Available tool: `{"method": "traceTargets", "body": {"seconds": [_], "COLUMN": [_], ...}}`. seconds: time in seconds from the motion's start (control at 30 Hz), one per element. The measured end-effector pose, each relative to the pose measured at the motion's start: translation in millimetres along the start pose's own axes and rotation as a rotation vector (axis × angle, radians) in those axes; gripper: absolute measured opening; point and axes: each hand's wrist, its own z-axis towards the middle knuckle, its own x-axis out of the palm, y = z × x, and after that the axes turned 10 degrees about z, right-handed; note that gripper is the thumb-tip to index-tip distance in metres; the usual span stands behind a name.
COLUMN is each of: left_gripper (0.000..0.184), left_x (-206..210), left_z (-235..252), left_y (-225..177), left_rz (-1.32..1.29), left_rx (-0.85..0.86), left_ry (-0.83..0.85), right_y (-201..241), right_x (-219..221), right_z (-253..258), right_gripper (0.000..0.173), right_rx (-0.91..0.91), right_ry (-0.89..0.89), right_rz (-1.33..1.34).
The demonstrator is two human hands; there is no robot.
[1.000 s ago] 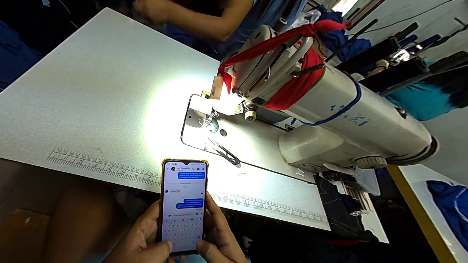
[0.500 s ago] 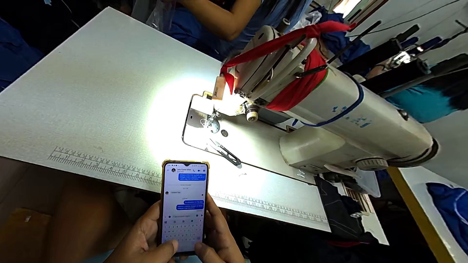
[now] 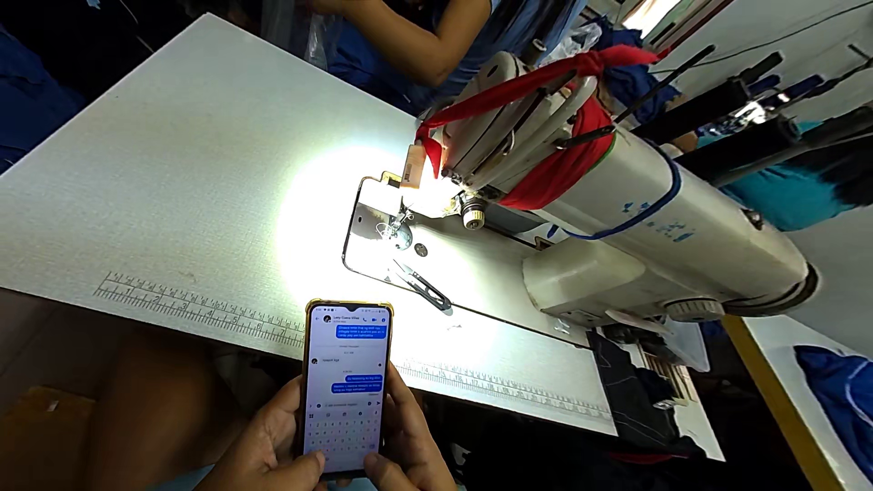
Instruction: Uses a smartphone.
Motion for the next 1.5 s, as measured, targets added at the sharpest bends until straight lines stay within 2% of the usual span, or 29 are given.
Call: {"method": "traceTargets", "body": {"seconds": [0.23, 0.4, 0.67, 0.8, 0.97, 1.03, 1.13, 1.2, 1.4, 1.5], "left_gripper": [0.062, 0.055, 0.058, 0.061, 0.064, 0.064, 0.063, 0.064, 0.064, 0.065], "left_x": [0, 4, 0, 0, -1, 0, 0, 0, 1, 1], "left_z": [1, 0, 0, 0, 0, 0, -1, 0, 1, 2], "left_y": [0, 0, 0, -2, -1, -1, -2, -3, -3, -2], "left_rz": [0.005, 0.031, 0.005, 0.007, -0.01, -0.011, -0.013, -0.017, -0.013, -0.015], "left_rx": [-0.009, -0.026, -0.002, 0.001, 0.018, 0.01, 0.0, 0.0, 0.01, 0.015], "left_ry": [-0.002, -0.065, 0.022, 0.041, 0.058, 0.05, 0.034, 0.033, 0.043, 0.048], "right_y": [0, -1, -4, -5, -4, -3, -4, -4, 0, -1], "right_x": [0, 0, 5, 8, 12, 10, 3, 3, 5, 6], "right_z": [0, -1, 0, 1, 2, 2, 1, 2, 2, 3], "right_gripper": [0.08, 0.081, 0.087, 0.082, 0.068, 0.073, 0.088, 0.09, 0.07, 0.067], "right_rx": [0.008, 0.001, -0.047, -0.046, -0.036, -0.03, -0.038, -0.035, -0.028, -0.031], "right_ry": [-0.006, -0.007, -0.093, -0.128, -0.186, -0.155, -0.055, -0.053, -0.108, -0.133], "right_rz": [0.0, -0.002, -0.031, -0.065, -0.072, -0.064, -0.056, -0.077, -0.033, -0.036]}}
